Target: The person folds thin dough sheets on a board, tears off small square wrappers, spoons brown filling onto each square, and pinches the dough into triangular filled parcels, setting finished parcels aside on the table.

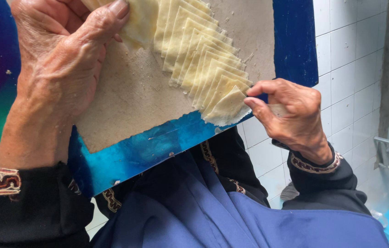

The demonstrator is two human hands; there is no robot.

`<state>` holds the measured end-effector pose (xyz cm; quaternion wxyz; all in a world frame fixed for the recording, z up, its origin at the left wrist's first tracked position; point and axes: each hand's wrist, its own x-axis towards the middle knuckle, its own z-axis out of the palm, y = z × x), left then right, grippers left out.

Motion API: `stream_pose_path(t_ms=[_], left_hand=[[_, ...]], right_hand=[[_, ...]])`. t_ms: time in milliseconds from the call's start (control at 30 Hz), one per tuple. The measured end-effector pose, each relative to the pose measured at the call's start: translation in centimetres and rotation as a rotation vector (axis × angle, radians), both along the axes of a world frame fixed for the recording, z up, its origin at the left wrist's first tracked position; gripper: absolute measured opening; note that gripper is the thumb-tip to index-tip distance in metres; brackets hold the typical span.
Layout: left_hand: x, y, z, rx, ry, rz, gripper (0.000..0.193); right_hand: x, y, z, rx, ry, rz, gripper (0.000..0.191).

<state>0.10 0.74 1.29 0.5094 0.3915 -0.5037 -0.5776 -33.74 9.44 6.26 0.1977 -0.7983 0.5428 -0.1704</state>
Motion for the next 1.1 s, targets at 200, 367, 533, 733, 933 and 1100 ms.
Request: stream_pose_path(t_ms=[200,367,533,733,933,1100], left_hand=[[0.0,0.0,0.0,-0.008,-0.023,0.015,0.012],[-0.1,-0.1,-0.6,-0.047,0.092,-0.02,0.008],[0.1,0.0,-0.8,-0.058,0.108,-0.038,0.006],[0.0,0.3,-0.4,0.01,0.125,-0.009,0.004],[-0.1,0.4,-0.5,0.033,0.16,-0.002,0.003],[-0.2,0.3,-0.2,0.014,0.156,-0.013,0.003]], right_hand=[[1.7,-1.6,0.2,-0.139,0.132,0.125,0.023],[1.7,-2.5,-0.1,-0.124,0.135,0.2,0.016],[2.4,-3.6,0.9,-0.234,0.224,0.335,0.016],[3.9,-4.3,2.5,-0.324,0.321,0.361,0.022],[1.5,-2.3,2.9,0.114,0.0,-0.09,0.019],[-2.5,-0.4,1.9,0.521,-0.413,-0.316,0.034]])
